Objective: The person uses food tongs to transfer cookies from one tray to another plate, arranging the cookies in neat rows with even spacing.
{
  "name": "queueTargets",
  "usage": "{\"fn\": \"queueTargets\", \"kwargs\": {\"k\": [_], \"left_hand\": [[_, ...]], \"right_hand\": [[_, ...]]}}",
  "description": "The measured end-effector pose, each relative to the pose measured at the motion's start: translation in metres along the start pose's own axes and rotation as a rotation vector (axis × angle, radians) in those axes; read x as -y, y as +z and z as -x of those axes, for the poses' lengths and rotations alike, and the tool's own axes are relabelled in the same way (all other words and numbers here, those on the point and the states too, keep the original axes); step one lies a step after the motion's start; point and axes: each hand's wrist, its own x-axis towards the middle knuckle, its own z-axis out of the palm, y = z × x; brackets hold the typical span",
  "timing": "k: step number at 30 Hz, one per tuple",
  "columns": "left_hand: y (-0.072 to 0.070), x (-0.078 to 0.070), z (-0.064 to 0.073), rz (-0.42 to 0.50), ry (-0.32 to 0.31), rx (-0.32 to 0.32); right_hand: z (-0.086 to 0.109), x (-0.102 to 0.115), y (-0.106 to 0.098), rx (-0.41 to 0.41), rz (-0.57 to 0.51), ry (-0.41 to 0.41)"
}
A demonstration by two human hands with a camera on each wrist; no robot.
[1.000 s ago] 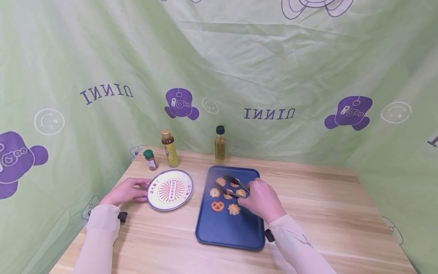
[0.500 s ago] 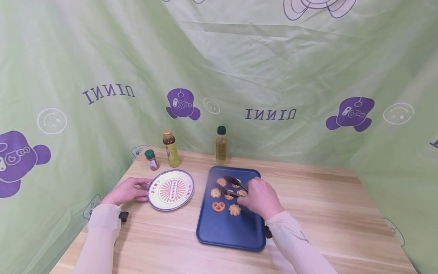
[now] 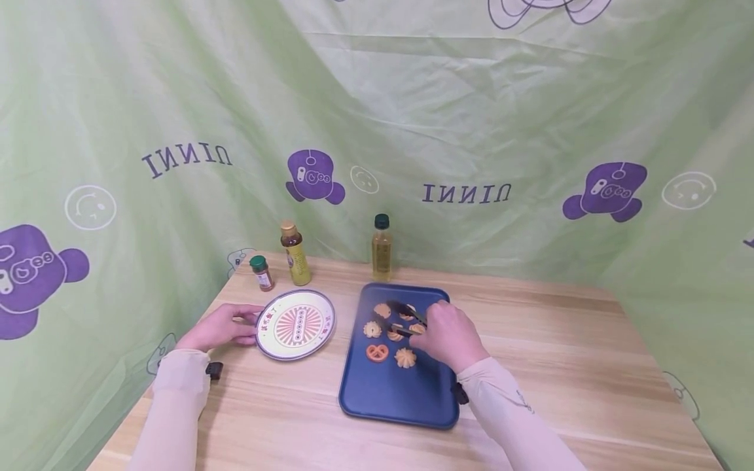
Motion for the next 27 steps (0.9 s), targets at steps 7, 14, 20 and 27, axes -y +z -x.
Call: {"fn": "queueTargets", "kwargs": {"k": [7,14,20,27], "left_hand": [[-0.0003,-0.0007,-0.0005,0.014,-0.002,0.001],[-0.0008,-0.0033,-0.0005,0.019,0.005,0.004],[-0.0004,-0.0013,-0.0003,0.025,-0.005,0.003],[0.0006,0.0001,0.0003,0.021,-0.006,-0.002]], "right_hand": [[0.0004,0.0014,0.0008,0.020,-0.040,0.036],[0.0008,0.0002,0.0037,0.029,-0.032,0.065],[-0.0001,-0.0006,0.0081,0.016,-0.038,0.060],[-0.0036,0.0045,0.0098,-0.027,-0.042,0.020]]}}
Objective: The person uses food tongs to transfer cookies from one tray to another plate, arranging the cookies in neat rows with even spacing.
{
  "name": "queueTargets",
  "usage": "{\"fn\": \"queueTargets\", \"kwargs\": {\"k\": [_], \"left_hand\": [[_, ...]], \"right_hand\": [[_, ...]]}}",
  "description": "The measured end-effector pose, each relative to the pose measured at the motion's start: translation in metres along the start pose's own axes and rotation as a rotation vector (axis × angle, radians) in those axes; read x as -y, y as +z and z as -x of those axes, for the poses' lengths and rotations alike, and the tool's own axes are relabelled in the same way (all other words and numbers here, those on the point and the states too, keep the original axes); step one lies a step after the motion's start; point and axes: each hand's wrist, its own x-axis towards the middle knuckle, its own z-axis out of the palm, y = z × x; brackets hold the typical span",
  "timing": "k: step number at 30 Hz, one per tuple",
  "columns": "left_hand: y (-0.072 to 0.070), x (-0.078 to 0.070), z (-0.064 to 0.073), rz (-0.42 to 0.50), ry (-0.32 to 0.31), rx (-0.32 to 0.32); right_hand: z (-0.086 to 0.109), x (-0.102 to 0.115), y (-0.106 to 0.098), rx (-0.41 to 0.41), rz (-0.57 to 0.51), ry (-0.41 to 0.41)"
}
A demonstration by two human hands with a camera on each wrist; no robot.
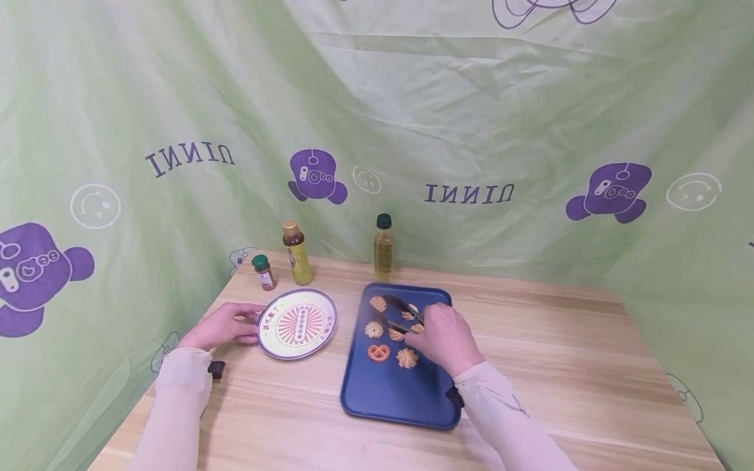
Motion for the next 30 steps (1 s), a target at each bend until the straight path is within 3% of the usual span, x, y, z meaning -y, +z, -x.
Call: {"fn": "queueTargets", "kwargs": {"k": [11,24,30], "left_hand": [[-0.003,-0.001,0.004,-0.007,-0.002,-0.005],[0.000,0.003,0.002,-0.006,0.009,-0.020],[0.002,0.004,-0.001,-0.001,-0.018,-0.033]], "right_hand": [[-0.006,0.024,0.007,-0.005,-0.076,-0.018],[-0.021,0.076,0.036,0.083,-0.240,0.020],[-0.034,0.095,0.054,0.057,-0.202,-0.031]]}}
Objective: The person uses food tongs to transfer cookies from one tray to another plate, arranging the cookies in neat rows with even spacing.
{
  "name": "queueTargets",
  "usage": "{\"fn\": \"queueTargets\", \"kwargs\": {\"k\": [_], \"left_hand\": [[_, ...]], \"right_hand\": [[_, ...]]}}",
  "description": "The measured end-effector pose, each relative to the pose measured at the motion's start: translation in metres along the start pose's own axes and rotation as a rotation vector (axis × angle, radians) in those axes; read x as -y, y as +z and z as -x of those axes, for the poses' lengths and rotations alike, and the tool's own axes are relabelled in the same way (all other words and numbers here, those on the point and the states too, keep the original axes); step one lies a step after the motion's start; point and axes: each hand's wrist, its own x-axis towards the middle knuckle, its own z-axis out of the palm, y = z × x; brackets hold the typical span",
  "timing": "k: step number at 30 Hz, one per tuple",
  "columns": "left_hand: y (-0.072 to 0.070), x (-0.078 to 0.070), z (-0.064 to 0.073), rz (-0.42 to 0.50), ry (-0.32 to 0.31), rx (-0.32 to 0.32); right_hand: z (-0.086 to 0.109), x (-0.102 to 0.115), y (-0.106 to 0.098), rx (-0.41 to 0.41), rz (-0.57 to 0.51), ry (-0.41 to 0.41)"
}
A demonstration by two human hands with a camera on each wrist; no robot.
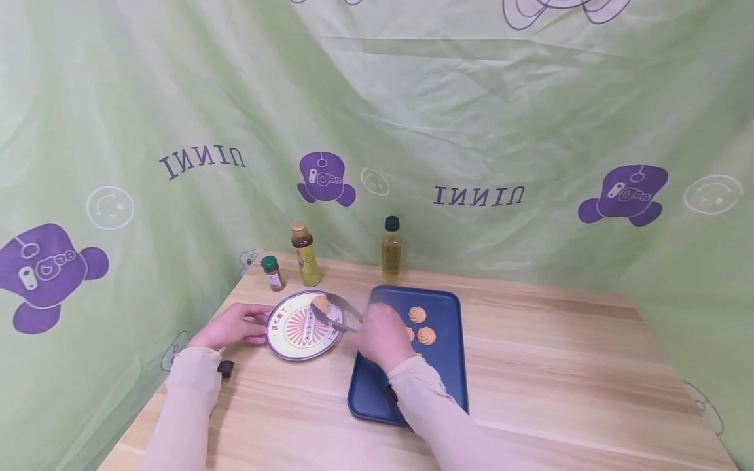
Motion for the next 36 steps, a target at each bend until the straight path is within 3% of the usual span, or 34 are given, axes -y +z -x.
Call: {"fn": "queueTargets", "kwargs": {"k": [5,11,16,36], "left_hand": [[0.000,0.000,-0.002,0.009,0.014,0.013],[-0.001,-0.002,-0.002,0.025,0.036,0.024],[0.001,-0.005,-0.002,0.018,0.058,0.035],[-0.001,-0.001,-0.001,-0.005,0.044,0.019]], "right_hand": [[-0.008,0.008,0.014,-0.056,0.094,-0.056],[-0.011,0.019,0.020,-0.057,0.130,-0.077],[-0.013,0.025,0.023,-0.055,0.143,-0.068],[-0.014,0.029,0.033,-0.024,0.143,-0.058]]}}
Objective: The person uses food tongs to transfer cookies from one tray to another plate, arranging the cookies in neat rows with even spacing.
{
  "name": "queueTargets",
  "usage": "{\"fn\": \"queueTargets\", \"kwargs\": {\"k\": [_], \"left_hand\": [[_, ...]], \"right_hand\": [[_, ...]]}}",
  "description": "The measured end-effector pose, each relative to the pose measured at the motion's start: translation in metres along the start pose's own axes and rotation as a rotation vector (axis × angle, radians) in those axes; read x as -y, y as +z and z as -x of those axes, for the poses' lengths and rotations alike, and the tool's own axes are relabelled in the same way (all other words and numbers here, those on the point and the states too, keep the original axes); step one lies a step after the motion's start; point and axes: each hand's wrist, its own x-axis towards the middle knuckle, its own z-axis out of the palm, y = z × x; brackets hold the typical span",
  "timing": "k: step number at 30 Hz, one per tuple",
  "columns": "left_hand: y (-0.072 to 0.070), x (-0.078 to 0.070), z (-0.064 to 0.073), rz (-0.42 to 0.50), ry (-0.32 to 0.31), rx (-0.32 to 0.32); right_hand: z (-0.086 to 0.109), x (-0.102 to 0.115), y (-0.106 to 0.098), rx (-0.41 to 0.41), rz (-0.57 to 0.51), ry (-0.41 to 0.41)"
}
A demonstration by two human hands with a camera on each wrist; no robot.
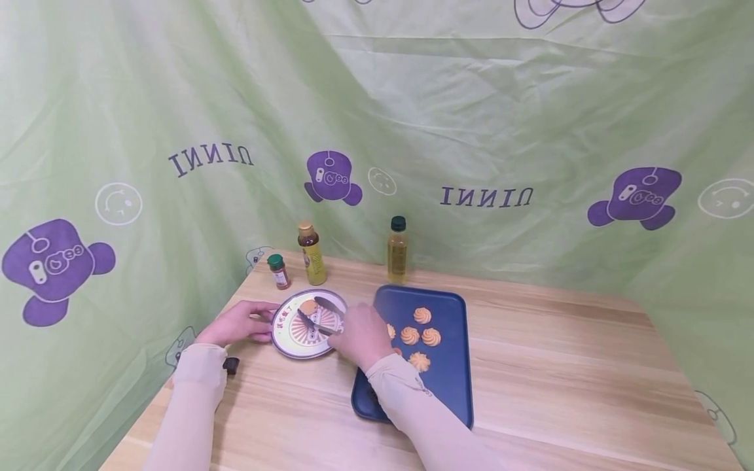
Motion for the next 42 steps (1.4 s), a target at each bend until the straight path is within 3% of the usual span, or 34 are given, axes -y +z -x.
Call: {"fn": "queueTargets", "kwargs": {"k": [17,23,42], "left_hand": [[0.002,-0.001,0.000,0.013,-0.006,0.000],[0.003,-0.001,-0.001,0.011,-0.005,0.002],[-0.001,0.001,0.000,0.013,-0.018,0.010]], "right_hand": [[0.007,-0.009,-0.006,-0.024,-0.058,0.001],[0.016,-0.024,-0.015,-0.032,-0.098,0.027],[0.059,-0.083,-0.048,-0.057,-0.073,0.102]]}}
